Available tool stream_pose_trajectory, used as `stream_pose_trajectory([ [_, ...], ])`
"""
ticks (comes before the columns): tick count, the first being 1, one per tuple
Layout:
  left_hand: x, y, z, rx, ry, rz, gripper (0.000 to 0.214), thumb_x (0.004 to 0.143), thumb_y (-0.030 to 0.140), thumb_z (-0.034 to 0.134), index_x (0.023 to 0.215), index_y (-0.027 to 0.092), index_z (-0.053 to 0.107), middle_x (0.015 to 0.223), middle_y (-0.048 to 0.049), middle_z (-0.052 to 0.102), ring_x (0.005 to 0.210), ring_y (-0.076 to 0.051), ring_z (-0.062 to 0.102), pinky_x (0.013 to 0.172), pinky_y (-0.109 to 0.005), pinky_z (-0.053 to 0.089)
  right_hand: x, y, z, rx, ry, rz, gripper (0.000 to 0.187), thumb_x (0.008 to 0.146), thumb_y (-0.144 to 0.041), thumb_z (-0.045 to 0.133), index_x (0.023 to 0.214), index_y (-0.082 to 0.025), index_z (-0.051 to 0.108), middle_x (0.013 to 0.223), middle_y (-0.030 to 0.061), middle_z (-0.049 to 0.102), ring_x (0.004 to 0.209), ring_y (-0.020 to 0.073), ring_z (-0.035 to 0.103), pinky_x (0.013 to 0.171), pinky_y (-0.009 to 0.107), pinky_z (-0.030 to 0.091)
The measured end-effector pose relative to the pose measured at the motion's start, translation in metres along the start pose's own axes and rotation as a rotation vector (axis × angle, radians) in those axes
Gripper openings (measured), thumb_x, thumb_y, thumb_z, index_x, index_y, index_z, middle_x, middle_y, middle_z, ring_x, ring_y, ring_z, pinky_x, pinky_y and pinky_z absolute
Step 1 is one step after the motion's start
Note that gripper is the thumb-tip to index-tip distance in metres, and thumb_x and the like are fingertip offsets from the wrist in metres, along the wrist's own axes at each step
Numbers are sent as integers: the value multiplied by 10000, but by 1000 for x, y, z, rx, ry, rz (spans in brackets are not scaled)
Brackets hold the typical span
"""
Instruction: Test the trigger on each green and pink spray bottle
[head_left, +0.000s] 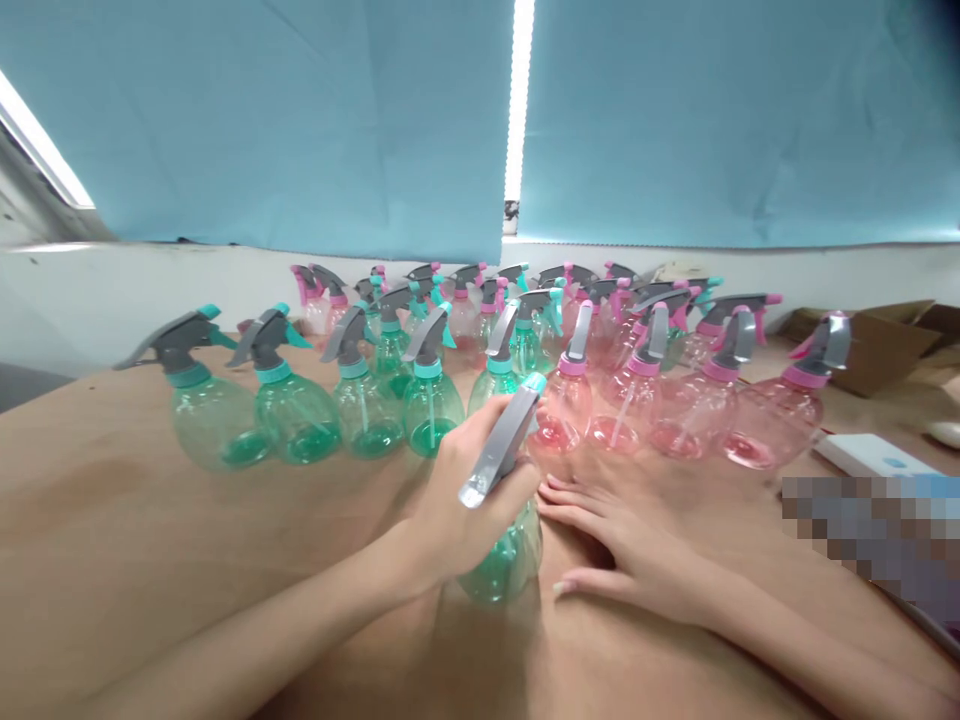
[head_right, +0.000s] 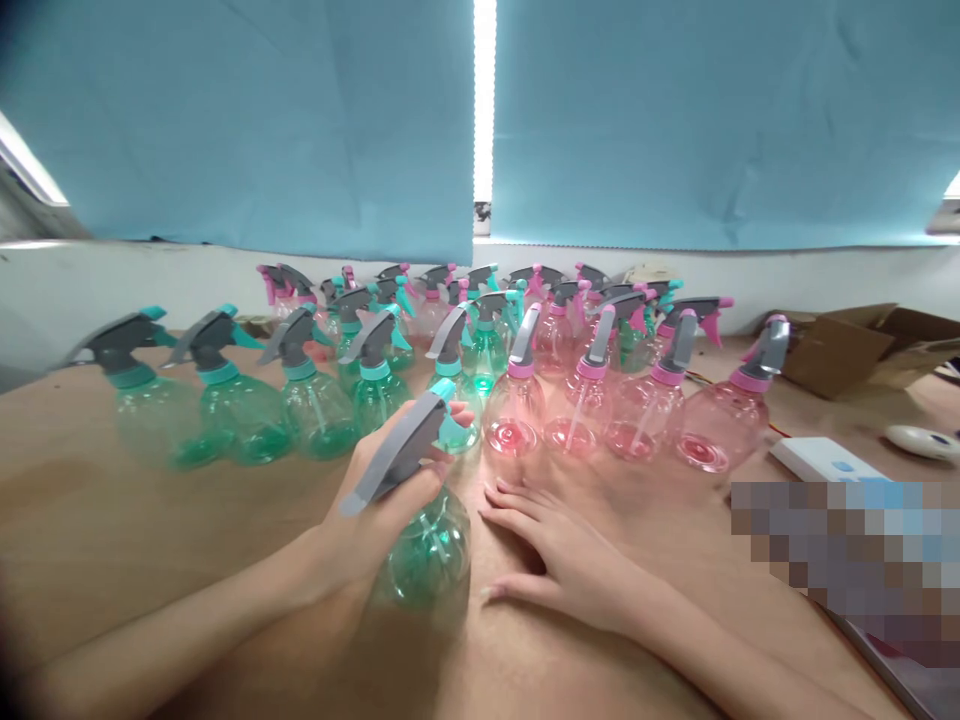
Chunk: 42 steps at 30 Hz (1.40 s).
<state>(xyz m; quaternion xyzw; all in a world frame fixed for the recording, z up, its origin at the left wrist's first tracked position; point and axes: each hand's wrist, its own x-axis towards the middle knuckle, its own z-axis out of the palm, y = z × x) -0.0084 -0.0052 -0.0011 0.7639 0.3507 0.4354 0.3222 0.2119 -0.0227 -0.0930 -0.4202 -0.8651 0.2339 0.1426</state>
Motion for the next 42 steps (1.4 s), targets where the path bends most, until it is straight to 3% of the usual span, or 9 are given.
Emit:
stream_pose_trajectory([
  [11, 2, 3, -2, 18, -8, 15, 211, 741, 125, 472, 938, 190, 508, 770, 13, 496, 629, -122, 411, 609, -283, 380, 0, 2, -7, 15, 6, -33, 723, 850, -618, 619, 1456, -263, 448, 1535, 80, 396, 1407, 320, 361, 1156, 540, 279],
  [16, 2, 6, -2, 10, -3, 2, 194, 738, 133, 478, 922, 184, 511, 713, 30, 466, 607, -116, 407, 595, -274, 373, 0, 3, -8, -3, -14, -18, 739, 853, -637, 598, 1453, -230, 454, 1537, 84, 391, 1415, 310, 348, 1163, 514, 283],
  [25, 4, 7, -3, 4, 3, 16, 128, 744, 151, 472, 864, 193, 484, 714, 26, 461, 613, -120, 401, 603, -280, 369, -2, 5, -7, 13, 10, -17, 732, 859, -625, 602, 1470, -262, 426, 1541, 71, 388, 1424, 313, 328, 1165, 534, 262],
  [35, 2, 7, -5, -20, -10, -12, 97, 761, 118, 467, 801, 188, 521, 563, 72, 358, 490, -86, 287, 471, -240, 255, -2, 6, -7, 35, 14, -29, 746, 853, -622, 612, 1485, -292, 394, 1540, 65, 393, 1423, 317, 330, 1158, 536, 272],
  [42, 4, 8, -5, -25, -31, -50, 76, 763, 133, 464, 803, 186, 503, 610, 57, 376, 513, -86, 296, 467, -230, 259, -2, 4, -8, 25, 4, -22, 737, 855, -633, 600, 1475, -279, 416, 1541, 64, 389, 1427, 316, 322, 1163, 532, 265],
])
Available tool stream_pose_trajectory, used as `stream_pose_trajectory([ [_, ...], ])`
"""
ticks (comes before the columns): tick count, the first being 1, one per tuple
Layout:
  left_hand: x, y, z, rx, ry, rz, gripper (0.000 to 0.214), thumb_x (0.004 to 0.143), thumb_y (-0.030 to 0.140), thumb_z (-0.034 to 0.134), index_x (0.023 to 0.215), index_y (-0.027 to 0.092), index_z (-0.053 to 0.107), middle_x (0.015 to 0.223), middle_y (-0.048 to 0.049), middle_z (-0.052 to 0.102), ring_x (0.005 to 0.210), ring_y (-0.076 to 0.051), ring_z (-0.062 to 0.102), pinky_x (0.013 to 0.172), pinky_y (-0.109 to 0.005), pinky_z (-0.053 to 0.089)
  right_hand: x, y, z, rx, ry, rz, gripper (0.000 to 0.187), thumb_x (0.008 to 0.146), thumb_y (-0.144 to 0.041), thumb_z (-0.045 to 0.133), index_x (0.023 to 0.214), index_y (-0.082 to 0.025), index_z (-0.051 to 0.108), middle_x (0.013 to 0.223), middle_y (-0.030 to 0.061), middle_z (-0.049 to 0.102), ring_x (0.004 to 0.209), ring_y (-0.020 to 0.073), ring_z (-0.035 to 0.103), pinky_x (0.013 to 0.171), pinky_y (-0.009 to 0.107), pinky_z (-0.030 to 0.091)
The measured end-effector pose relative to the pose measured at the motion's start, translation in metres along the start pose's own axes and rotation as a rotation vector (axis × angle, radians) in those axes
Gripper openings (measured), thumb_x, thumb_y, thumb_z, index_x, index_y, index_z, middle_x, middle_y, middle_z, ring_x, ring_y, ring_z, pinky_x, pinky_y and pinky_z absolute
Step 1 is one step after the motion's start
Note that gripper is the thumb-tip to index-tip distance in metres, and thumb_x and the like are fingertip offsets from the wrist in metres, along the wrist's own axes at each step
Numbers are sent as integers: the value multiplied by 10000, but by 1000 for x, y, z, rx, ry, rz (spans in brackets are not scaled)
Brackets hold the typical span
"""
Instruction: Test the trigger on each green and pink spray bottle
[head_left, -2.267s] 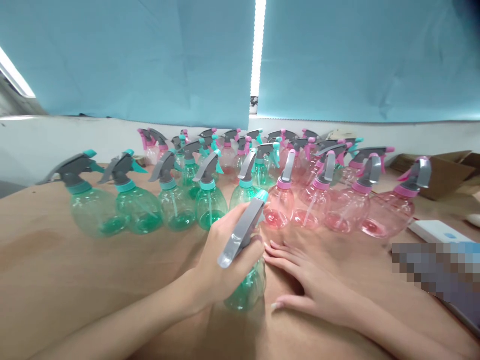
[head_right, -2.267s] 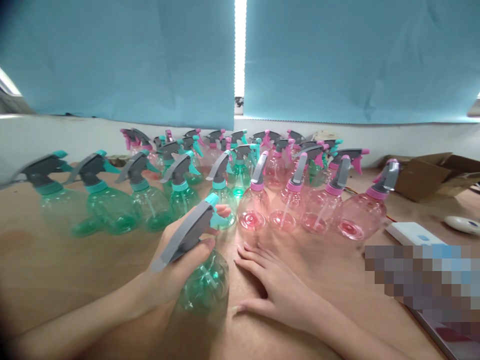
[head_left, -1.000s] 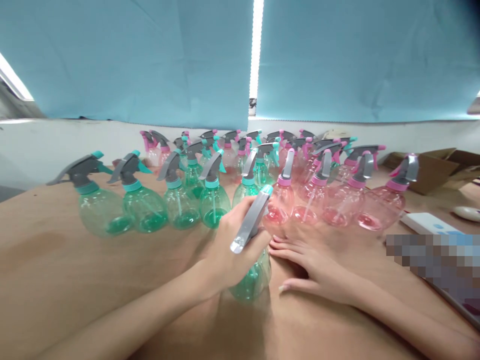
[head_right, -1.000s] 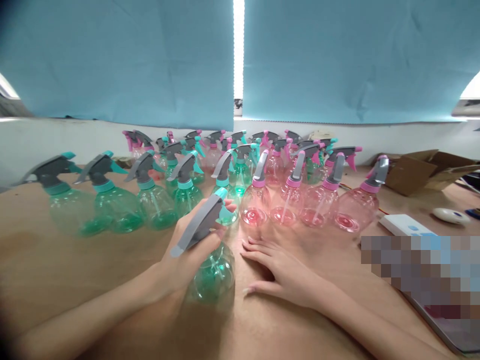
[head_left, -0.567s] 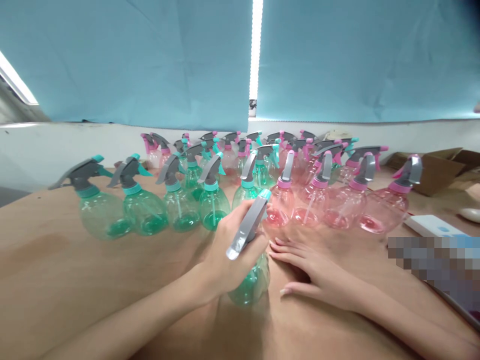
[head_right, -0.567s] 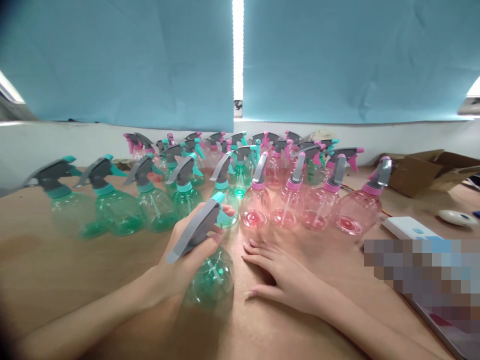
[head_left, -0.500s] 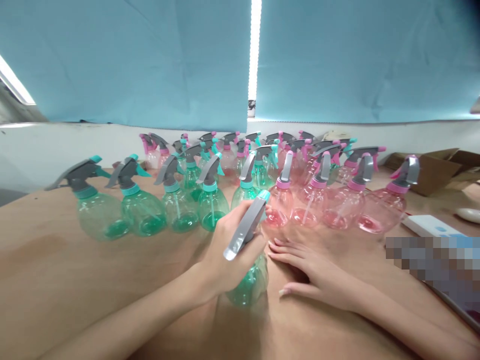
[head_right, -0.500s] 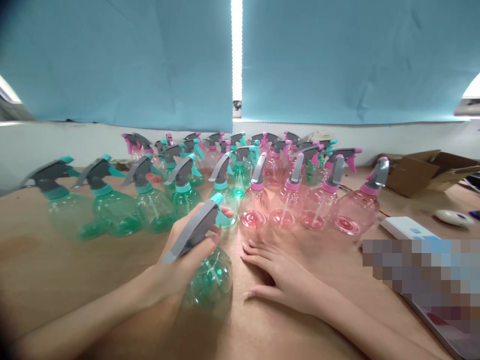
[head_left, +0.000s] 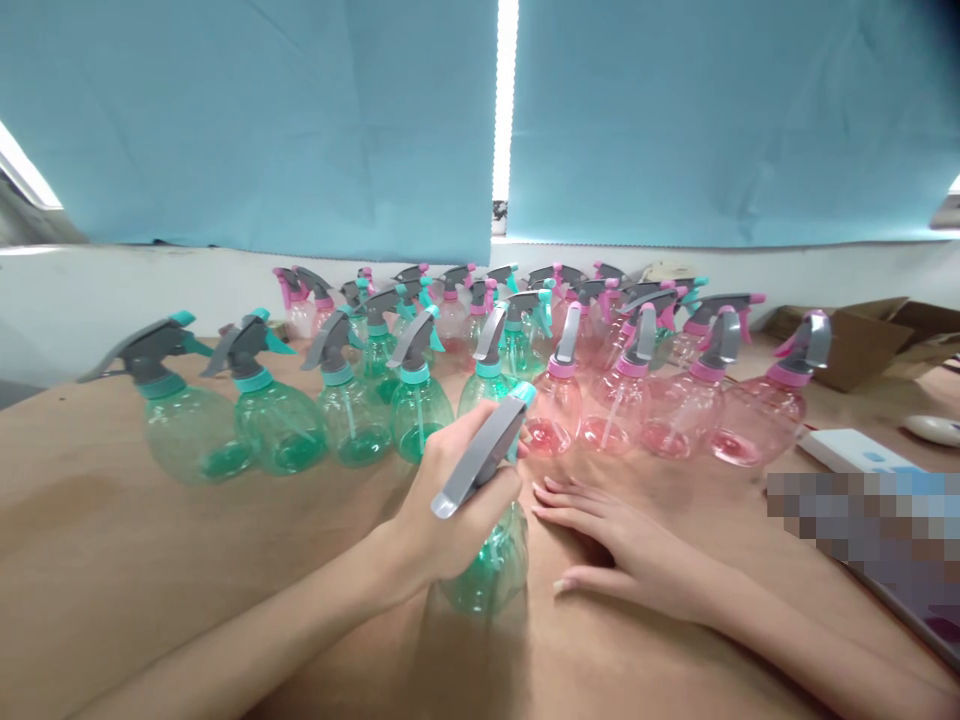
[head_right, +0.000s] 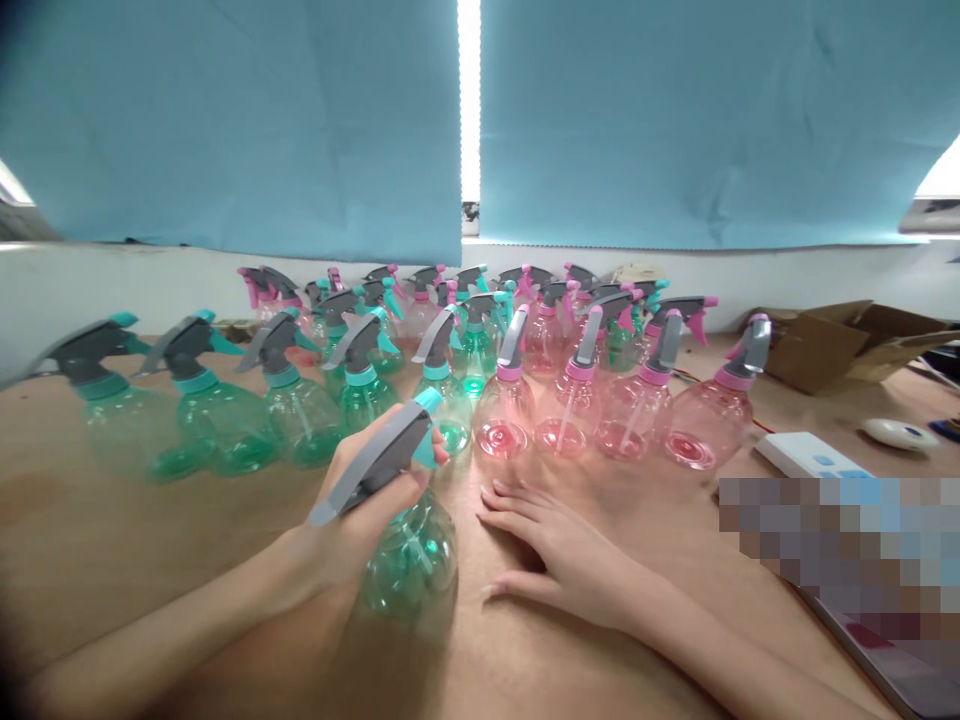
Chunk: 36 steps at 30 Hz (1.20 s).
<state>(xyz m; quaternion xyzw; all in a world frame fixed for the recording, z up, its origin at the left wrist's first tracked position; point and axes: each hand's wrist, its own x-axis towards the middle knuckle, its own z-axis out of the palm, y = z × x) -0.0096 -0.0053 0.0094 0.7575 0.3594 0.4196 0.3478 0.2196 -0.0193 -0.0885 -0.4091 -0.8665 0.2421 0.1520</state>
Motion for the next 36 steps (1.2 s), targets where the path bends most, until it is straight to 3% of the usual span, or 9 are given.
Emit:
stream_pose_trajectory([
  [7, 1, -3, 3, 62, 72, 39, 110, 768, 151, 487, 863, 200, 512, 686, 45, 408, 593, -111, 389, 557, -259, 341, 0, -2, -2, -3, 3, 7, 747, 853, -640, 595, 1482, -285, 402, 1537, 61, 399, 1427, 311, 324, 1162, 530, 268],
  [13, 0, -5, 2, 76, 51, 32, 75, 779, 180, 484, 850, 201, 470, 705, 34, 444, 669, -147, 495, 605, -284, 367, 1, -1, -3, 18, 16, 3, 717, 848, -632, 609, 1456, -288, 448, 1524, 60, 418, 1414, 320, 347, 1159, 541, 270],
  [22, 1, -5, 3, 45, 42, 31, 104, 793, 173, 486, 895, 193, 495, 764, 14, 529, 633, -132, 487, 581, -278, 365, 2, -3, -4, -31, -3, 18, 757, 849, -661, 582, 1458, -232, 446, 1517, 84, 426, 1417, 305, 347, 1160, 528, 281],
  [29, 0, -4, 3, 56, 57, 38, 74, 799, 168, 489, 869, 190, 504, 720, 33, 472, 600, -112, 423, 589, -276, 364, 1, 2, -2, -95, 14, 72, 802, 846, -685, 559, 1465, -190, 435, 1552, 110, 347, 1432, 321, 310, 1156, 536, 286],
  [36, 1, -8, 4, 43, 61, 61, 97, 798, 176, 500, 893, 191, 517, 740, 27, 476, 676, -145, 522, 609, -278, 398, 1, 1, -2, -97, 9, 79, 801, 856, -683, 545, 1476, -192, 417, 1560, 107, 328, 1436, 324, 298, 1160, 544, 270],
])
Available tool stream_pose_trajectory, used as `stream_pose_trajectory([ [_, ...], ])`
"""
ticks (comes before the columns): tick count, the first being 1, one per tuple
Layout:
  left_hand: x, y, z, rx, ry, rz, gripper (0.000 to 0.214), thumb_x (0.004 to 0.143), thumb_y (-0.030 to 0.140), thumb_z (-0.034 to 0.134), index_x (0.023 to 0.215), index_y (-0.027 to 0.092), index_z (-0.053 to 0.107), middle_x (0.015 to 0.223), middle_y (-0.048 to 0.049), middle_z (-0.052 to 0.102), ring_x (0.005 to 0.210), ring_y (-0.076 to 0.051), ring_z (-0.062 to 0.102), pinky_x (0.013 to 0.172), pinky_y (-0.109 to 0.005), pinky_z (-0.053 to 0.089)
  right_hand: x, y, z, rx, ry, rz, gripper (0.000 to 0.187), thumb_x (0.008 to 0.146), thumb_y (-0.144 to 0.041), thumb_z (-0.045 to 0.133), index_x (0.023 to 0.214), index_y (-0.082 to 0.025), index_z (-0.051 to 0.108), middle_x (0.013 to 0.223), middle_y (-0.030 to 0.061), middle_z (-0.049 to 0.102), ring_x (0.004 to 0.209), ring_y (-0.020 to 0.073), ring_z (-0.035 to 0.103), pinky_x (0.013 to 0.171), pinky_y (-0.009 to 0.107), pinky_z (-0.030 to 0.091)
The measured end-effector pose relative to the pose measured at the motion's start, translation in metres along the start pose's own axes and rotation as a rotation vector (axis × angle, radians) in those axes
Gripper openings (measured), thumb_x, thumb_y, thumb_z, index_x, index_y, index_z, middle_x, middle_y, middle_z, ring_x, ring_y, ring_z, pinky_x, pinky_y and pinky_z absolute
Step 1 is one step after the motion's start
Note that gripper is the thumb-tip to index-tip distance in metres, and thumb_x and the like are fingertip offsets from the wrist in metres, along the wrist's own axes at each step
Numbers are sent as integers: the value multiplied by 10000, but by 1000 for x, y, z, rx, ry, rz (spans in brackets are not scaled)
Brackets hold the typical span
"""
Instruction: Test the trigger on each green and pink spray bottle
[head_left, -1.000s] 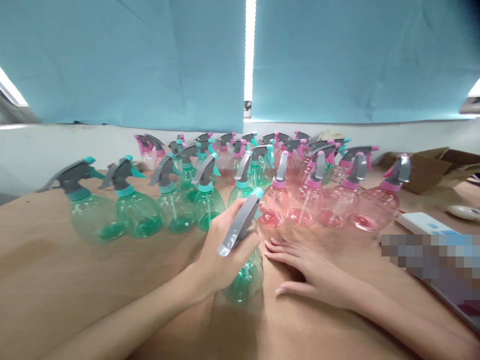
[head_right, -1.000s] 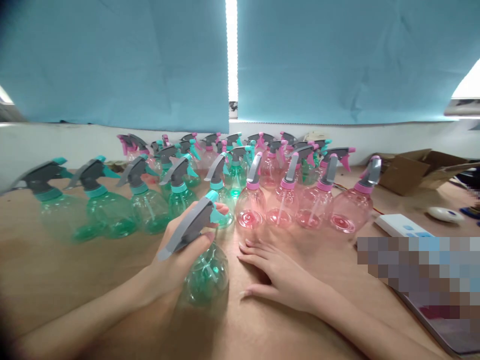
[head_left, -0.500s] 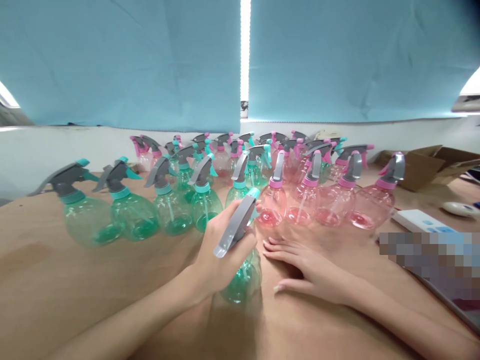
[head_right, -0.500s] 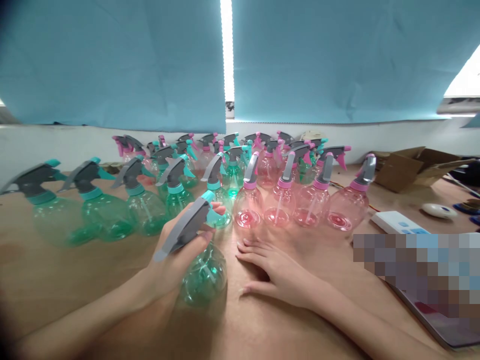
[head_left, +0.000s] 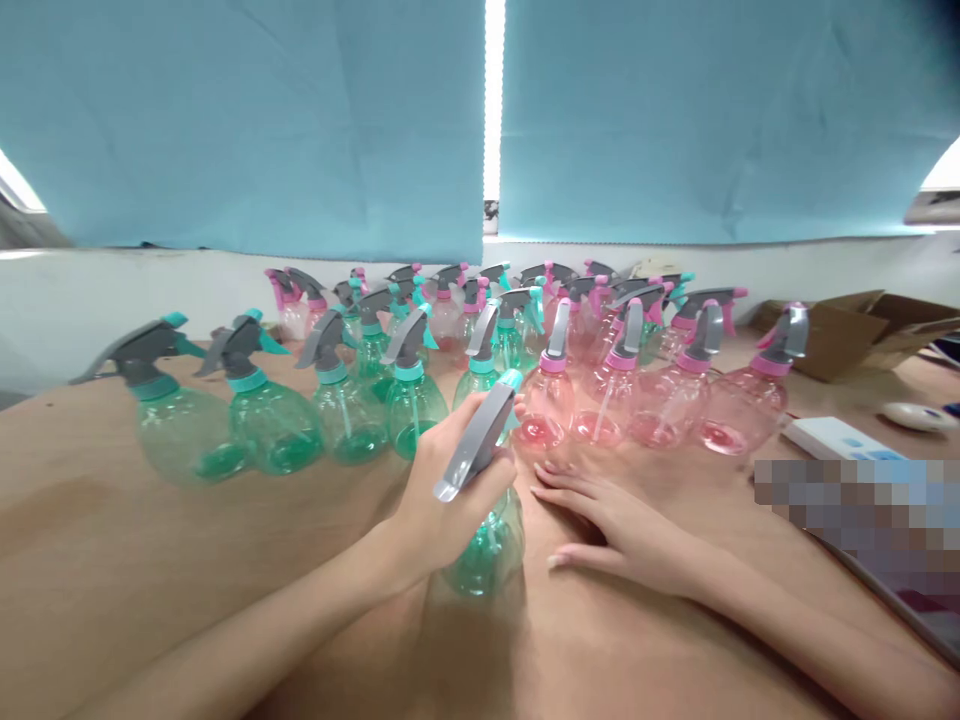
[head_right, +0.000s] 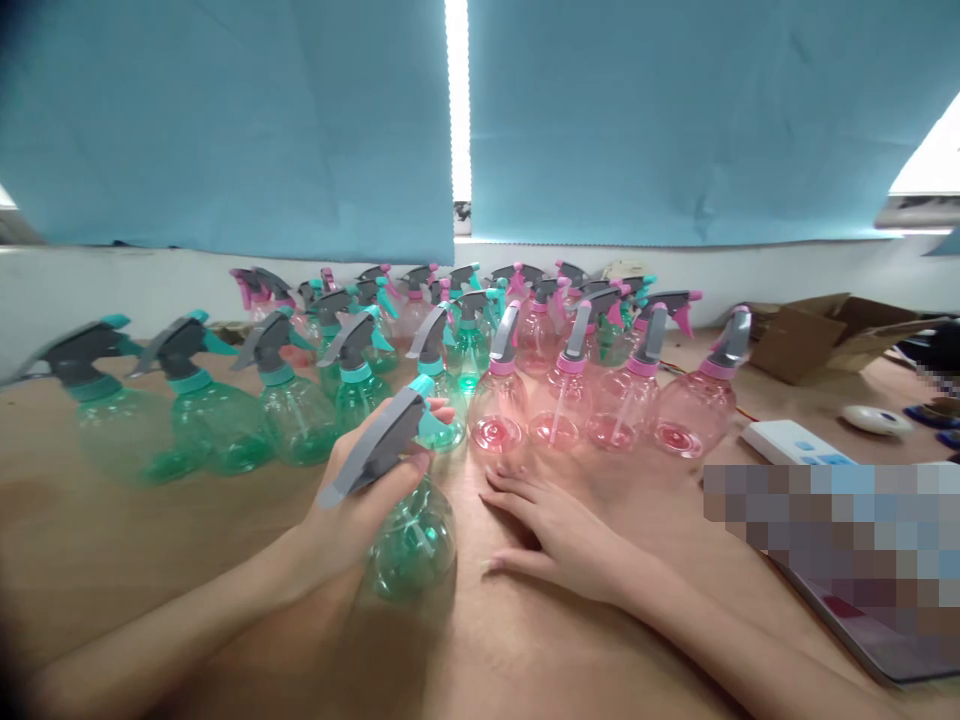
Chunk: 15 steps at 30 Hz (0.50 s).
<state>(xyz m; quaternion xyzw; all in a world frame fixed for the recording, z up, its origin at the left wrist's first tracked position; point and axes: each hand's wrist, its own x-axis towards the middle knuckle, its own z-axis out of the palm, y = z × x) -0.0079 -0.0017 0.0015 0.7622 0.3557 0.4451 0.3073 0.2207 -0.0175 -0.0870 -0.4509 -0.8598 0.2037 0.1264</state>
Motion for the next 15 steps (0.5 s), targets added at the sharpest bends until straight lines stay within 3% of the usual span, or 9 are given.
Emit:
stream_pose_trajectory([
  [15, 1, -2, -1, -2, -10, 6, 129, 795, 172, 500, 919, 208, 506, 705, 42, 423, 701, -156, 535, 601, -277, 373, 0, 0, 1, -17, 9, -1, 808, 861, -693, 527, 1482, -189, 407, 1564, 93, 323, 1448, 309, 274, 1180, 528, 233],
])
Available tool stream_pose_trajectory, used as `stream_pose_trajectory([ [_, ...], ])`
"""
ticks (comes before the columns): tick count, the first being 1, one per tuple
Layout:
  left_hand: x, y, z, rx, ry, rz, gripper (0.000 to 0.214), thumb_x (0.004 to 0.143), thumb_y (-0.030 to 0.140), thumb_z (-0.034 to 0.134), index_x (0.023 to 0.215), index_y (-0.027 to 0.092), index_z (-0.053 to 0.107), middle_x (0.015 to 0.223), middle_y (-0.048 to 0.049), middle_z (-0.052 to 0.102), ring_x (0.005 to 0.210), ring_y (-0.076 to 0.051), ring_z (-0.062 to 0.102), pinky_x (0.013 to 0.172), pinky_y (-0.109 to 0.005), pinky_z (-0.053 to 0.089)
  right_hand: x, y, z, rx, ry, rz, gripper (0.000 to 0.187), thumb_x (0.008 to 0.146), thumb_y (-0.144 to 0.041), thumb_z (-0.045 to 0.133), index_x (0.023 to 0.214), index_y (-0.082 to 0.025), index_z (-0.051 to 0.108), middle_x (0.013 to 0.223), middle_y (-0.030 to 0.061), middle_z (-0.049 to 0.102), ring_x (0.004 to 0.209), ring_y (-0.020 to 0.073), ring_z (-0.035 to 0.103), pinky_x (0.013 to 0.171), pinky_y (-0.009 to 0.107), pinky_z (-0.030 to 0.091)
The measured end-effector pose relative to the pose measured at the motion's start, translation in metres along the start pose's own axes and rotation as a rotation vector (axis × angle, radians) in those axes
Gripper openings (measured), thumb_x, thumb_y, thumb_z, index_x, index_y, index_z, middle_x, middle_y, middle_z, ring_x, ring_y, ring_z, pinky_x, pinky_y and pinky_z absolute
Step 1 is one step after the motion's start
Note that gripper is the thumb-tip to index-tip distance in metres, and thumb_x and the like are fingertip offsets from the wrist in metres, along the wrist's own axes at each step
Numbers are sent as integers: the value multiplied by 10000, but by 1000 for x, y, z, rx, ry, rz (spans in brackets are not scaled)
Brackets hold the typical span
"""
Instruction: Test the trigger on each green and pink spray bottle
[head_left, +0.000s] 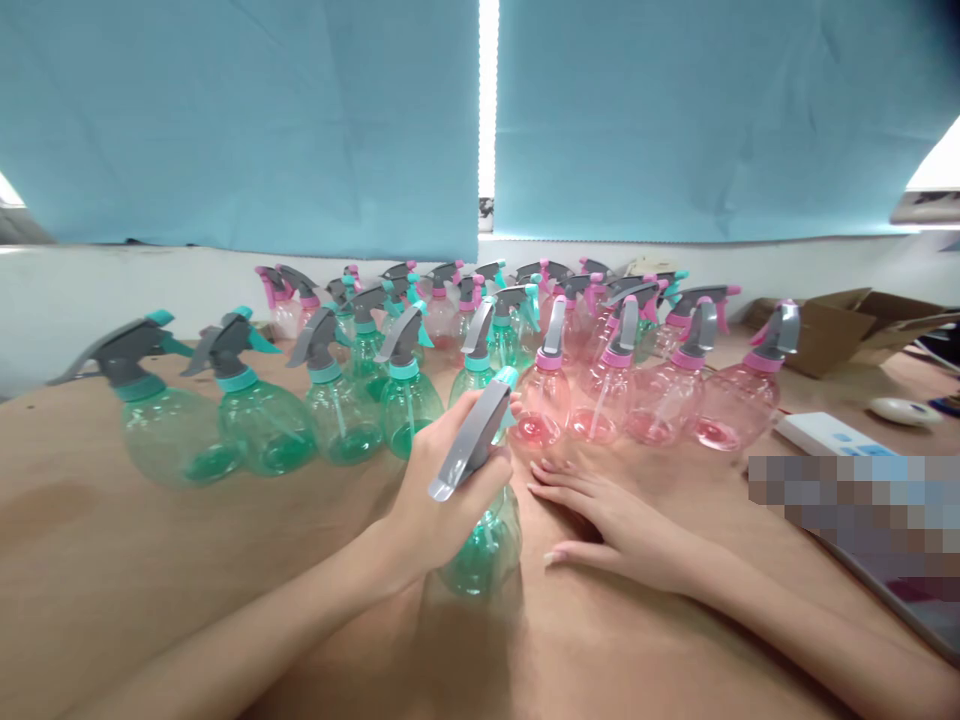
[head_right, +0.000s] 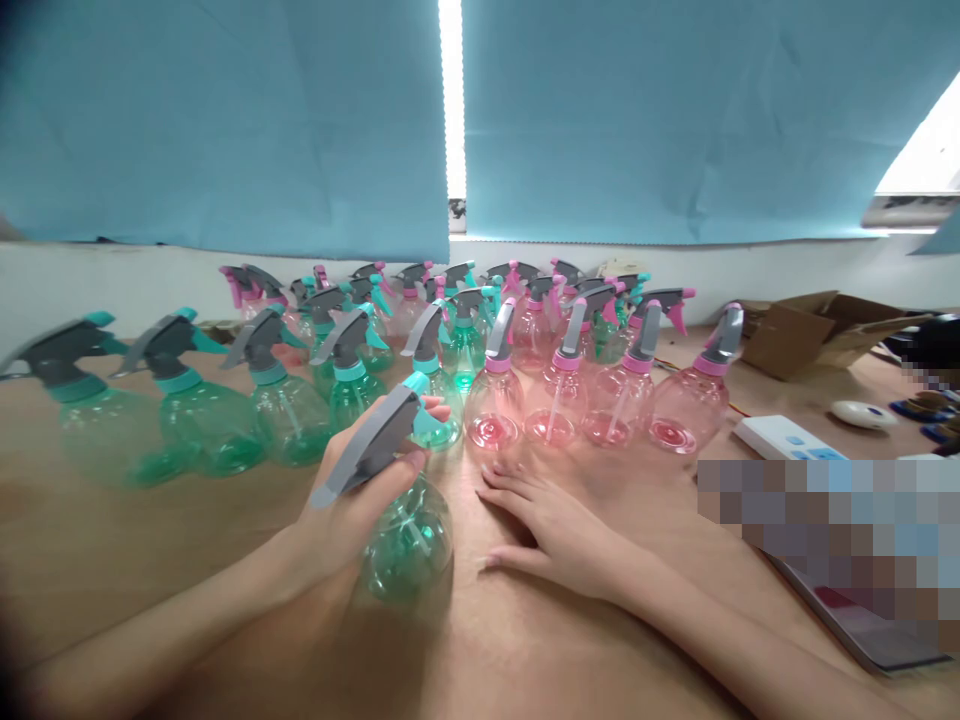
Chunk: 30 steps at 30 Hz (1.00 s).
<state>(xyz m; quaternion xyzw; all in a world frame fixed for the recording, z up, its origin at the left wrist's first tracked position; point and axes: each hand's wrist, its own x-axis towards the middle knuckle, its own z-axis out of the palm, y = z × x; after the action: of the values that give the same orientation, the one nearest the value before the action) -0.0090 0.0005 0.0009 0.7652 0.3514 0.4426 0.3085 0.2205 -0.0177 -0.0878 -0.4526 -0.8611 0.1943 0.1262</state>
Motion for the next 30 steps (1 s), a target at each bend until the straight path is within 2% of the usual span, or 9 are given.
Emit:
stream_pose_trajectory([
  [5, 0, -2, 0, 0, -3, 4, 83, 787, 173, 509, 849, 210, 469, 689, 46, 392, 726, -163, 545, 633, -286, 386, -1, 0, 0, 23, 20, -4, 781, 863, -668, 550, 1480, -211, 412, 1558, 88, 342, 1447, 314, 275, 1179, 535, 233],
  [10, -1, -2, 0, -19, -7, -2, 78, 789, 180, 499, 852, 209, 462, 696, 46, 378, 703, -158, 539, 616, -286, 374, 0, 0, 0, 17, 13, 2, 786, 863, -667, 550, 1476, -194, 418, 1565, 95, 320, 1452, 317, 258, 1182, 535, 224],
  [14, 0, 2, 1, -40, -9, -18, 65, 784, 185, 492, 824, 205, 445, 692, 44, 356, 694, -152, 523, 587, -277, 346, 0, 0, 1, 41, 25, 1, 770, 853, -651, 581, 1474, -223, 423, 1559, 91, 334, 1443, 332, 275, 1173, 550, 242],
  [18, 2, 3, -1, -54, -31, -18, 106, 758, 177, 484, 861, 200, 483, 685, 41, 382, 654, -138, 479, 558, -274, 321, -1, -1, 0, 34, 24, -5, 771, 858, -656, 568, 1473, -214, 424, 1559, 95, 331, 1444, 326, 275, 1176, 544, 237],
  [24, 2, 1, -4, -54, -59, -59, 140, 720, 175, 467, 839, 187, 541, 620, 48, 449, 511, -95, 329, 490, -268, 263, 0, -1, 0, 19, 3, 0, 791, 864, -675, 540, 1477, -191, 415, 1562, 100, 322, 1447, 316, 272, 1179, 537, 228],
  [30, 0, 1, -3, -59, -40, -64, 80, 750, 174, 490, 806, 185, 547, 642, 46, 450, 519, -88, 319, 486, -254, 253, 0, -1, 0, 32, 13, 1, 784, 861, -669, 551, 1474, -198, 419, 1559, 101, 329, 1446, 319, 273, 1176, 549, 229],
])
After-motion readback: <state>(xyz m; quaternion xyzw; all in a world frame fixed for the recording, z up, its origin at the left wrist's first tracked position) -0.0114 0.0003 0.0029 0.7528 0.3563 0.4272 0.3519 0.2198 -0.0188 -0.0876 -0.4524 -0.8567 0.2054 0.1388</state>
